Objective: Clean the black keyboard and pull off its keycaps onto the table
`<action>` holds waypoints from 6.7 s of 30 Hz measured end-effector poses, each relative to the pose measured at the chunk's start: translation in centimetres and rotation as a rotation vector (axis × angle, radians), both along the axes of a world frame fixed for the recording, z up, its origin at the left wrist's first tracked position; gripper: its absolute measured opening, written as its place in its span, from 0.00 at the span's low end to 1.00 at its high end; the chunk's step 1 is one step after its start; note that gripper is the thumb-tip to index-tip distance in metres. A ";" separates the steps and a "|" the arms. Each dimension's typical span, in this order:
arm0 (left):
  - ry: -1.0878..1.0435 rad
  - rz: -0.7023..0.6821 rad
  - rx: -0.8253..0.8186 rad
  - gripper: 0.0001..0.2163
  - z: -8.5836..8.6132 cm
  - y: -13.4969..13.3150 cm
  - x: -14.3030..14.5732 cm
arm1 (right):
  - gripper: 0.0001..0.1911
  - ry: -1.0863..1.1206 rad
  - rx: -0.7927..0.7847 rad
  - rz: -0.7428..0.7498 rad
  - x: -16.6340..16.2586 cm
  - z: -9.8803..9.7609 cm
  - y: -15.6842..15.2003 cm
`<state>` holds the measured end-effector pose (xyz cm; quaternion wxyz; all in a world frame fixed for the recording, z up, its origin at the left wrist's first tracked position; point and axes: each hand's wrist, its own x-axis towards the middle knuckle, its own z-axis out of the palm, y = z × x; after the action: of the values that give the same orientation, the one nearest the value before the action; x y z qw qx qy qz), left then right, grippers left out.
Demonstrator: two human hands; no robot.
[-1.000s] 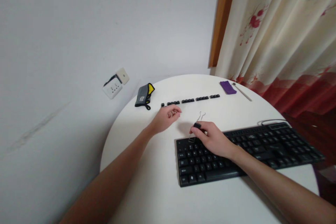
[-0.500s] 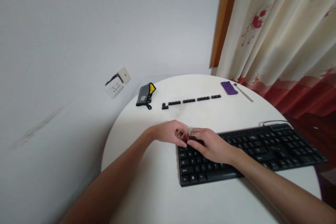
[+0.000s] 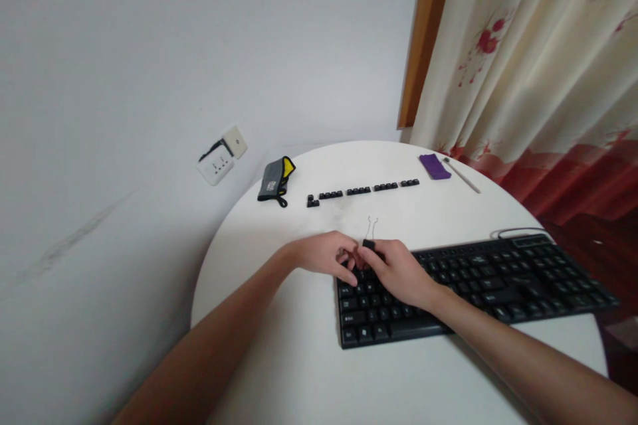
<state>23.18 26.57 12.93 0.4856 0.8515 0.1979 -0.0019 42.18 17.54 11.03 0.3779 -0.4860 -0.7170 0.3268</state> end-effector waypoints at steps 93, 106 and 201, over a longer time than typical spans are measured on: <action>0.150 1.156 0.903 0.25 -5.0 6.9 -2.2 | 0.24 0.307 -0.110 -0.324 0.4 -0.6 1.6; 0.143 1.193 0.870 0.27 -5.4 7.3 -2.4 | 0.23 0.311 -0.112 -0.319 0.4 -0.8 1.7; 0.318 1.276 0.710 0.42 -5.4 7.8 -2.9 | 0.20 0.245 -0.110 -0.301 0.3 -0.9 1.4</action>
<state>20.29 34.37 7.57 0.0537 0.6663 0.7101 0.2211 42.48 18.89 10.08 0.4797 -0.5641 -0.5661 0.3622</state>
